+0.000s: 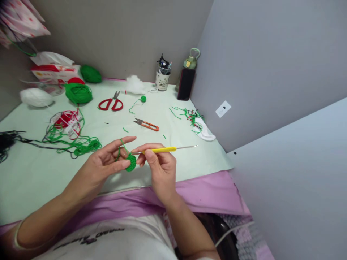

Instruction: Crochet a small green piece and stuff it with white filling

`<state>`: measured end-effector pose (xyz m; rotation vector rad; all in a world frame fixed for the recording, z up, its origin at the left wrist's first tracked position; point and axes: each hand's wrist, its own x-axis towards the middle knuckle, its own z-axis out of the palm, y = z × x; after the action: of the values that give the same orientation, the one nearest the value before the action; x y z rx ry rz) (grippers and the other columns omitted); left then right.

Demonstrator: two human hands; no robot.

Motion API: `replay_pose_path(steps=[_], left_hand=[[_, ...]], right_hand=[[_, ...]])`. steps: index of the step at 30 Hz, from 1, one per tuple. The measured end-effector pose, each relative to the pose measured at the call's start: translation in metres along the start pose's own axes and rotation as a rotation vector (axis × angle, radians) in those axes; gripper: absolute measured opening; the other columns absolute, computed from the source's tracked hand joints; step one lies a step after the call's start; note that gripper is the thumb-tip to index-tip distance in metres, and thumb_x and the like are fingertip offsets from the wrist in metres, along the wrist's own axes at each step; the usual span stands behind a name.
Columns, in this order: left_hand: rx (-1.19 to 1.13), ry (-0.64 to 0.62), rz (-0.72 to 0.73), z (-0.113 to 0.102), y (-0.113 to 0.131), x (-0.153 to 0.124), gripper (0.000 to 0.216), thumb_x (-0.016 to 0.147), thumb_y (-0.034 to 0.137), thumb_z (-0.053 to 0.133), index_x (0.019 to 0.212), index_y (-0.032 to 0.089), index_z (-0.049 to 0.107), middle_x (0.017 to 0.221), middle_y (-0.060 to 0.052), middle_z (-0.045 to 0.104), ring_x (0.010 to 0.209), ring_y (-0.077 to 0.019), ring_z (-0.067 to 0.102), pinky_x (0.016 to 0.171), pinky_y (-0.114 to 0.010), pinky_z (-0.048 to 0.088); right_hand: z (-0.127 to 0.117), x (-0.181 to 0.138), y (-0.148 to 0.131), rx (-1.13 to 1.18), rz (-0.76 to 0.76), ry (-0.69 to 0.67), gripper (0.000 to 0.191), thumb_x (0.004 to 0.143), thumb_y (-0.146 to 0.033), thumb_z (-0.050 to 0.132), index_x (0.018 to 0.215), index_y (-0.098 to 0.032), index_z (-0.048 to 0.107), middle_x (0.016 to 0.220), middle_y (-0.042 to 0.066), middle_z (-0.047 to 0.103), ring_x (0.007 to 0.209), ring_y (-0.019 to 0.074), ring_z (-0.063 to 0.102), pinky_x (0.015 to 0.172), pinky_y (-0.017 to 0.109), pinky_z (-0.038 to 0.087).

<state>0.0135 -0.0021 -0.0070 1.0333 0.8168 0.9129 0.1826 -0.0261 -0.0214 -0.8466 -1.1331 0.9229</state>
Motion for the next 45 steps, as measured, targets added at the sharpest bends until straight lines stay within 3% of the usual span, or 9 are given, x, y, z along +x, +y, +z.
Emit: replay_pose_path(steps=[5,10,18,22,25,29,33,37,45], left_hand=[[-0.033,0.009,-0.005,0.004,0.003,0.000,0.082,0.084,0.023,0.085,0.157,0.031,0.049,0.084,0.004,0.063,0.075,-0.0121,0.055,0.075,-0.025,0.047],[-0.130,-0.034,-0.064,0.006,0.004,0.000,0.081,0.085,0.027,0.085,0.157,0.027,0.050,0.077,0.005,0.062,0.067,-0.0105,0.049,0.064,-0.024,0.041],[-0.203,-0.075,-0.117,0.005,0.006,0.001,0.077,0.082,0.024,0.086,0.152,0.027,0.056,0.086,0.003,0.063,0.076,-0.0122,0.053,0.071,-0.025,0.043],[-0.129,-0.011,-0.016,0.009,0.002,-0.001,0.077,0.085,0.025,0.084,0.155,0.029,0.052,0.084,0.004,0.064,0.081,-0.0144,0.058,0.081,-0.028,0.046],[-0.186,-0.016,-0.116,0.010,0.004,-0.002,0.068,0.083,0.029,0.084,0.147,0.027,0.062,0.083,0.002,0.063,0.076,-0.0141,0.055,0.076,-0.027,0.046],[-0.294,-0.069,-0.204,0.002,0.010,0.001,0.053,0.079,0.030,0.087,0.131,0.025,0.076,0.092,-0.002,0.061,0.077,-0.0126,0.050,0.068,-0.023,0.043],[-0.223,-0.068,-0.100,-0.001,0.009,0.001,0.049,0.084,0.029,0.085,0.131,0.028,0.077,0.088,0.000,0.057,0.076,-0.0111,0.050,0.071,-0.022,0.044],[-0.039,-0.074,-0.015,0.001,0.002,-0.001,0.049,0.086,0.028,0.084,0.134,0.036,0.074,0.088,0.002,0.060,0.083,-0.0132,0.057,0.083,-0.026,0.048],[0.057,-0.016,0.033,0.001,-0.001,-0.004,0.049,0.088,0.028,0.082,0.135,0.036,0.071,0.096,0.002,0.062,0.088,-0.0139,0.060,0.084,-0.026,0.051]], right_hand=[[-0.003,-0.004,0.001,-0.294,-0.250,-0.091,0.021,0.103,-0.021,0.060,0.109,-0.029,0.078,0.101,0.005,0.076,0.088,0.0181,0.071,0.074,0.034,0.060],[-0.006,-0.012,0.014,-0.701,-0.656,-0.112,0.050,0.094,-0.008,0.067,0.136,-0.036,0.069,0.116,0.008,0.077,0.103,0.0232,0.072,0.081,0.038,0.062],[-0.006,-0.005,-0.002,-0.317,-0.351,-0.059,0.025,0.103,-0.018,0.058,0.112,-0.031,0.077,0.094,0.004,0.078,0.086,0.0214,0.073,0.075,0.039,0.061],[-0.004,-0.009,0.005,-0.604,-0.525,-0.083,0.035,0.098,-0.013,0.063,0.123,-0.036,0.075,0.107,0.006,0.079,0.097,0.0237,0.073,0.079,0.041,0.062],[-0.004,-0.012,0.011,-0.696,-0.659,0.002,0.041,0.096,-0.014,0.066,0.128,-0.040,0.073,0.114,0.007,0.078,0.102,0.0254,0.073,0.079,0.042,0.062],[-0.004,-0.009,0.004,-0.318,-0.381,0.064,0.021,0.102,-0.023,0.060,0.109,-0.030,0.078,0.095,0.006,0.078,0.084,0.0220,0.071,0.073,0.040,0.060],[-0.002,-0.002,-0.002,0.021,-0.127,0.090,0.017,0.102,-0.031,0.063,0.095,-0.026,0.078,0.084,0.003,0.074,0.070,0.0168,0.065,0.065,0.033,0.055],[0.000,-0.001,0.001,-0.044,-0.101,-0.034,0.016,0.100,-0.032,0.067,0.096,-0.027,0.081,0.090,0.004,0.077,0.086,0.0196,0.070,0.075,0.035,0.057],[-0.005,0.001,0.005,0.107,0.035,0.013,0.016,0.100,-0.033,0.067,0.095,-0.026,0.080,0.091,0.002,0.078,0.077,0.0148,0.069,0.071,0.029,0.056]])
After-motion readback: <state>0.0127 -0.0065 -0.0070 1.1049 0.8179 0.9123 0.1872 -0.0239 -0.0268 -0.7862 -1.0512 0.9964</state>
